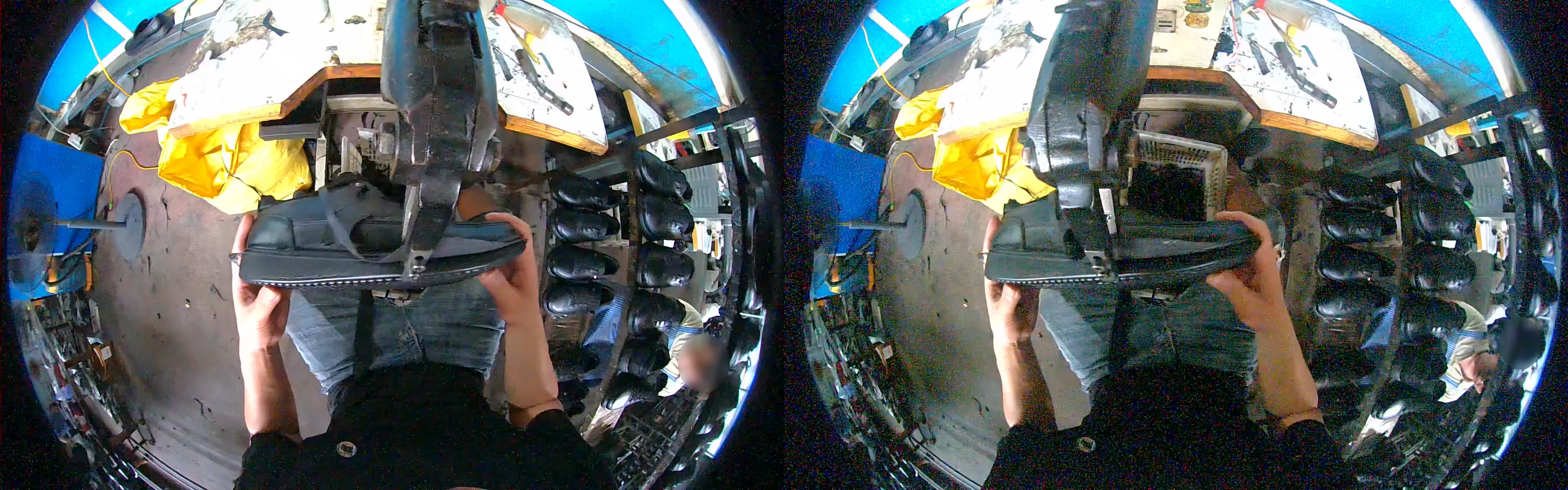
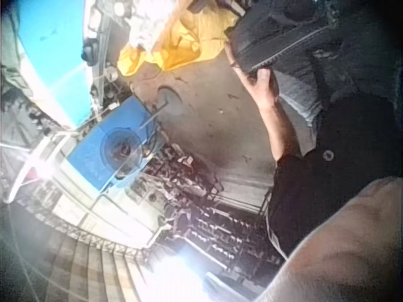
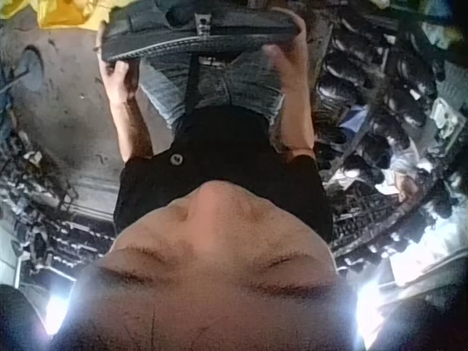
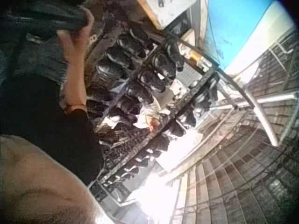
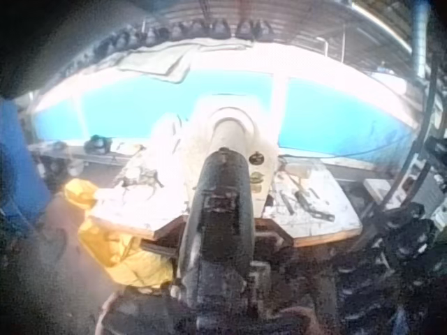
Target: Operating a sole-stitching machine to attach soles to leather shoes in a factory setting.
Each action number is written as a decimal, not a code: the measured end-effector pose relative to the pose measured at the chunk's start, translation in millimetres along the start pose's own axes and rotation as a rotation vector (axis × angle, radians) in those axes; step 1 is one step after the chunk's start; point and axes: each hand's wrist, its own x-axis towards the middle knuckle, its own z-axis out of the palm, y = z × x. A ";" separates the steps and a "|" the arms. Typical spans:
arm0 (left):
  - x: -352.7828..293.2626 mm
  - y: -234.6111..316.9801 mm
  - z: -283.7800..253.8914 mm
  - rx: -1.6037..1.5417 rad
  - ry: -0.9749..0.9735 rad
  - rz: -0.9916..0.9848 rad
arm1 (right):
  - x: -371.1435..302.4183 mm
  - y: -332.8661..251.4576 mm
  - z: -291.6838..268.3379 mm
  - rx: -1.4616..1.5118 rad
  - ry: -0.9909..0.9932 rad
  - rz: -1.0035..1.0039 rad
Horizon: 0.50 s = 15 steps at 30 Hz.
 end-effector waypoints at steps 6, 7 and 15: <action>-5.9 4.2 -11.0 0.155 0.034 0.065 | 3.3 -1.8 19.6 0.110 -0.033 0.019; -5.6 4.4 -10.4 0.338 0.059 0.218 | 4.2 -7.9 24.6 0.125 -0.048 0.052; 1.8 37.8 59.5 1.170 -0.194 0.787 | 10.1 -20.6 46.3 0.058 -0.099 0.087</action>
